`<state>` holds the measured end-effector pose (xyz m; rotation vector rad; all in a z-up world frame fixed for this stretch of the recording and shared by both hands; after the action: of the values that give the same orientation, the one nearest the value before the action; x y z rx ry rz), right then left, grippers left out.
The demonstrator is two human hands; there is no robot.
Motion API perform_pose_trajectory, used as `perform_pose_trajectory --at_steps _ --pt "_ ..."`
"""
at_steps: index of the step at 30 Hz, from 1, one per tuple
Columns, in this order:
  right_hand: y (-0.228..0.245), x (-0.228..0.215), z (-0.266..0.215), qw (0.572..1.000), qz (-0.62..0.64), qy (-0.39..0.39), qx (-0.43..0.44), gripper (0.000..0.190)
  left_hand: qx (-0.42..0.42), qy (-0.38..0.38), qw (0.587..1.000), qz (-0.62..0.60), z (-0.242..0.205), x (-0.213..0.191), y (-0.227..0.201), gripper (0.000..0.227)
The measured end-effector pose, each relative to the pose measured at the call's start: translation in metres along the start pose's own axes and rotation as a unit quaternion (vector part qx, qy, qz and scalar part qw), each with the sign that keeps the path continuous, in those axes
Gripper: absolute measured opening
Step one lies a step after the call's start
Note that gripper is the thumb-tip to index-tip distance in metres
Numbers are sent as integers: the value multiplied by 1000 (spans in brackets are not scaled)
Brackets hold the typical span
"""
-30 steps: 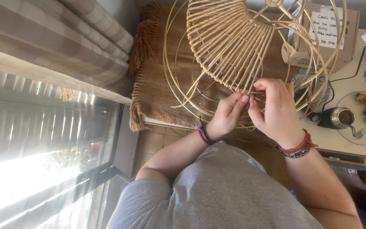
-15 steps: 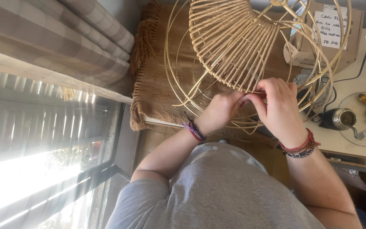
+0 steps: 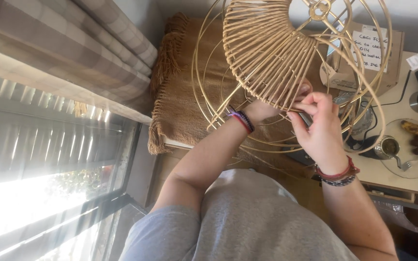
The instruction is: Weaving thin strands of material through a circular frame to construct a lampshade
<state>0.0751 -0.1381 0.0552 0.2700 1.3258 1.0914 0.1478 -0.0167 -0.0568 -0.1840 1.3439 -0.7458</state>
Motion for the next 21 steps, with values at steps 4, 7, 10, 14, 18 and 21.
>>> perform_pose_trajectory --at_steps 4,7,10,14,18,21 --pt "14 -4 7 996 77 33 8 35 2 25 997 -69 -20 -1 -8 25" --pt "11 5 6 980 197 -5 15 34 13 56 988 -145 -20 12 -25 38" --pt "15 7 7 958 263 -110 -4 32 28 81 971 -222 -30 15 -39 50" --pt "18 -6 1 851 484 -199 -54 20 -13 113 923 -368 -71 -28 -67 42" --pt "30 -10 -17 845 506 -165 49 30 -47 104 579 -807 -97 -62 -76 57" --pt "58 -14 -33 837 534 -108 56 17 -75 73 464 -880 -97 -63 -81 65"
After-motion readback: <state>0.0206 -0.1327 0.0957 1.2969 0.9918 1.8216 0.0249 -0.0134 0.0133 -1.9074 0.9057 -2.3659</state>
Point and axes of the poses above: each hand's wrist, its own z-axis towards the middle knuckle, its own x-axis out of the palm, y = z × x, the point moved 4 cm from there along z, towards the middle knuckle, and after that the axes turned 9 degrees about z, right-handed, at the moved point
